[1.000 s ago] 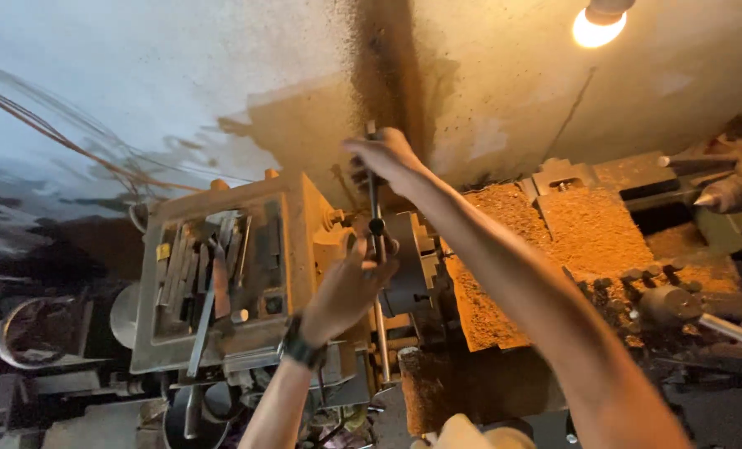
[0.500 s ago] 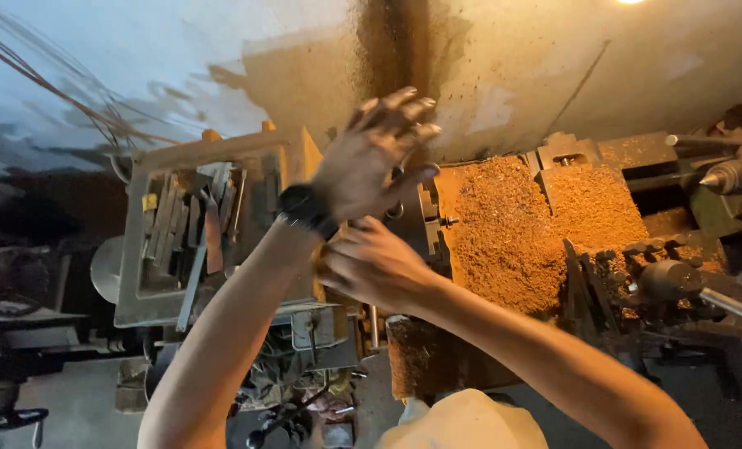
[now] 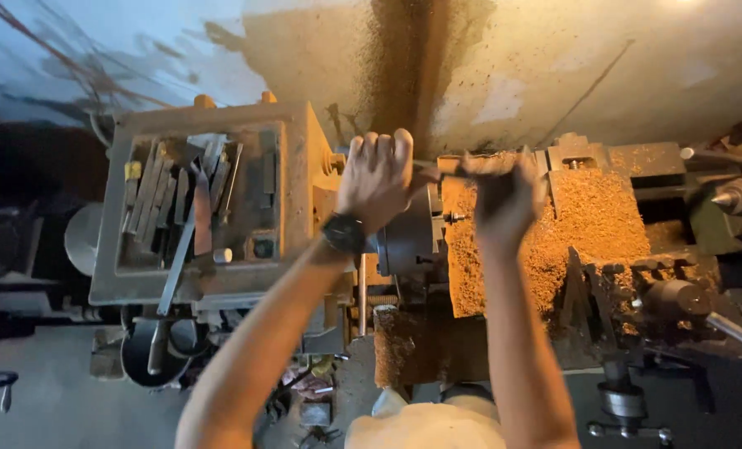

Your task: Sorting and organizing a large number of motorcycle brake pads on a workshop floor.

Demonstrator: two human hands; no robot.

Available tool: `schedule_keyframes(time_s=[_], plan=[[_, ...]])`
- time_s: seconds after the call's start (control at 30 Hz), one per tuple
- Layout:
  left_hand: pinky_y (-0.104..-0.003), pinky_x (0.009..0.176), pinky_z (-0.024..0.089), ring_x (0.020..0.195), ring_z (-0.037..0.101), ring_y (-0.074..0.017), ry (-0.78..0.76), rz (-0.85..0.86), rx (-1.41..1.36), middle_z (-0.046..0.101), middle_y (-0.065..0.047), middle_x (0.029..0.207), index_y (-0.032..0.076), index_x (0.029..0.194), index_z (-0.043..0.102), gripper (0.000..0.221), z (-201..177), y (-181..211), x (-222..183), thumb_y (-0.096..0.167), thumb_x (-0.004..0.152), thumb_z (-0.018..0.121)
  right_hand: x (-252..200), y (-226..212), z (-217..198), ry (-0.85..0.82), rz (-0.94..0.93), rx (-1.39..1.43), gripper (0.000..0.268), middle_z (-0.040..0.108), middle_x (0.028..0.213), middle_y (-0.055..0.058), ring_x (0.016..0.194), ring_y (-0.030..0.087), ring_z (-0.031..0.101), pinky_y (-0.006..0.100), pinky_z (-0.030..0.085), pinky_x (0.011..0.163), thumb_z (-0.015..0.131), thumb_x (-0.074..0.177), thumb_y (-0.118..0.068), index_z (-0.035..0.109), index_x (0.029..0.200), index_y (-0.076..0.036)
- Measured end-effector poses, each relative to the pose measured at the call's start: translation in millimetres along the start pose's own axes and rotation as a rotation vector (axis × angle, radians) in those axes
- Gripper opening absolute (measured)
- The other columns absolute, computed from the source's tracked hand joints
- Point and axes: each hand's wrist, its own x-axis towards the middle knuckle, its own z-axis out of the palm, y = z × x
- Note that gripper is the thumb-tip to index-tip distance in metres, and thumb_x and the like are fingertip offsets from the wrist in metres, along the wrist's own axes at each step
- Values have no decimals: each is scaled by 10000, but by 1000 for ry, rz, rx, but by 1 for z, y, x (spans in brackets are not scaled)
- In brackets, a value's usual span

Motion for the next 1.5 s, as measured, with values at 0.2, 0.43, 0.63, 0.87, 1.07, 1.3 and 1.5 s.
schedule_keyframes(time_s=[0.2,0.43,0.63,0.87,1.07,1.3,1.5], plan=[[-398,571,563,645,667,-237,-254,-529,31,656,-106,745,50,1119,535,226,-6,22,2,276,1103,526,111,26,8,302,214,-661,538,640,819,98,623,160,580,377,550,541,690,971,-462,680,1169,38],[-391,587,566,667,712,-234,86,-482,159,730,-83,843,115,1137,562,399,-30,68,-24,422,898,648,-45,-29,-59,266,-28,-401,415,607,935,19,843,159,631,322,586,685,463,1115,-474,610,1104,-86],[-365,512,500,572,650,-207,121,-458,23,614,-24,641,153,876,514,268,-22,85,-67,241,1037,709,-88,12,-132,403,342,-736,225,706,947,90,772,154,688,301,606,624,621,1007,-260,666,1111,-65],[-367,460,478,577,649,-255,172,-489,107,650,-40,667,104,972,536,369,-24,56,-25,376,829,740,-70,68,-162,265,582,-613,342,720,973,17,828,87,685,252,584,607,695,950,-298,687,1160,-28],[-371,428,500,500,651,-229,-22,-537,-108,663,-75,635,45,1190,570,532,-40,43,-26,495,949,720,-67,75,-186,314,558,-627,315,651,850,30,711,109,631,250,577,574,797,943,-280,724,1018,18],[-414,585,559,759,728,-312,73,-352,-159,746,-172,966,17,1292,583,786,-79,39,-40,709,925,641,-78,89,-186,354,638,-375,261,631,792,13,615,103,591,233,491,456,793,931,-272,674,996,-48],[-509,976,523,1134,657,-395,183,-236,-172,671,-201,1212,28,1326,614,637,-98,42,-44,526,946,726,-73,50,-148,506,523,-304,206,643,802,31,571,102,554,229,474,454,728,919,-222,684,1032,-56]])
